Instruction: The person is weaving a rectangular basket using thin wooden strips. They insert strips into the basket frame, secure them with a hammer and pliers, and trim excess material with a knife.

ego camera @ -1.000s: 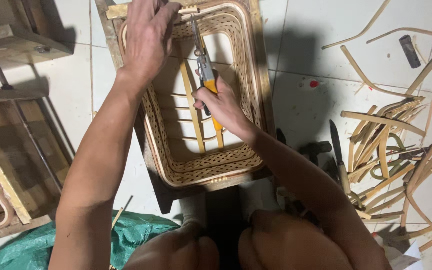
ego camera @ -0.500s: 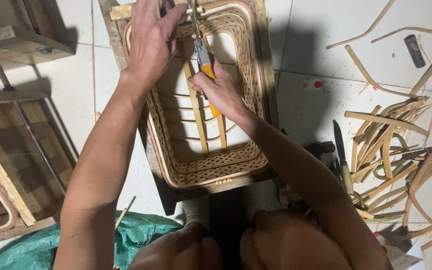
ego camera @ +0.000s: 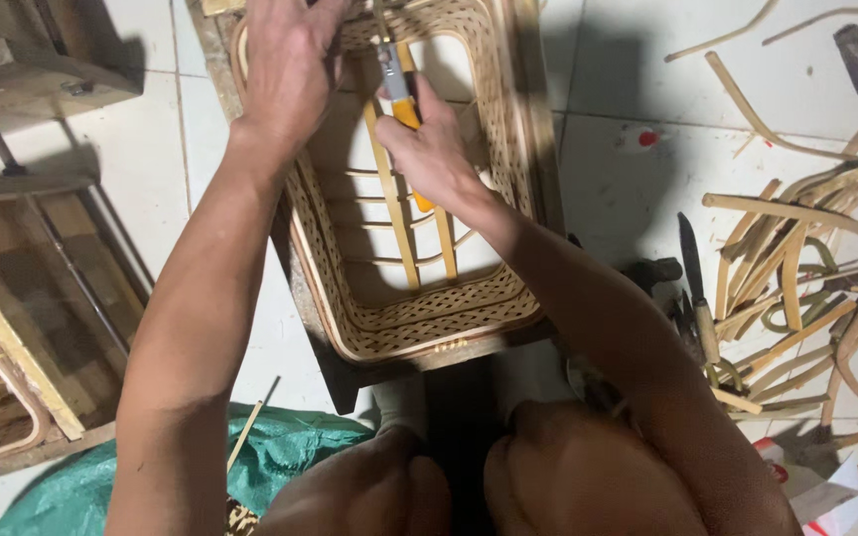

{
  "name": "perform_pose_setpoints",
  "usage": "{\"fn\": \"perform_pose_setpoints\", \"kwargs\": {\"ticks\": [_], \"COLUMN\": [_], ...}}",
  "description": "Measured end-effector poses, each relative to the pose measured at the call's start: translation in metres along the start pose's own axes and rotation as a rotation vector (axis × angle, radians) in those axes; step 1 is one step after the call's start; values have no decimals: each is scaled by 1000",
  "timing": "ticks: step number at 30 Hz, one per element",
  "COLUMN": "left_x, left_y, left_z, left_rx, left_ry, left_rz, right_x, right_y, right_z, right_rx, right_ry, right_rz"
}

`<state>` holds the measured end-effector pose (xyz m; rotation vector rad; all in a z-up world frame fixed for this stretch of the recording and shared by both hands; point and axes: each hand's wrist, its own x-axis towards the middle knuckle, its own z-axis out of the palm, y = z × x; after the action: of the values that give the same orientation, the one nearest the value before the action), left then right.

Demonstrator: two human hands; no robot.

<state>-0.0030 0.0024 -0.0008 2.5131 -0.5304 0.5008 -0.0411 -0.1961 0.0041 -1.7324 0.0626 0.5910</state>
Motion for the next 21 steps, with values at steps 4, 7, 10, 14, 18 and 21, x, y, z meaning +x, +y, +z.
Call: {"fn": "perform_pose_setpoints", "kwargs": {"ticks": [4,7,10,14,18,21], "left_x": [6,13,25,17,24,16], "left_y": [6,16,22,24,17,8], "left_z": [-7,-11,-11,-19,-21,-7], "left_rx": [-6,-9,-24,176,333,323], "left_ry": [56,20,-1,33,-76,-20], "left_rz": [62,-3,-78,130,149,171], "right_x": [-1,-20,-53,-69,-63,-59], "right_y": [1,-2,-4,27,102,165], "right_z": [7,-14,-102,-279,-390,-394], "right_rx": [34,74,-247,-876,-1136,-1074], "right_ry": [65,45,188,615,613,615], "right_rz": [-270,2,-303,-195,190,277]}}
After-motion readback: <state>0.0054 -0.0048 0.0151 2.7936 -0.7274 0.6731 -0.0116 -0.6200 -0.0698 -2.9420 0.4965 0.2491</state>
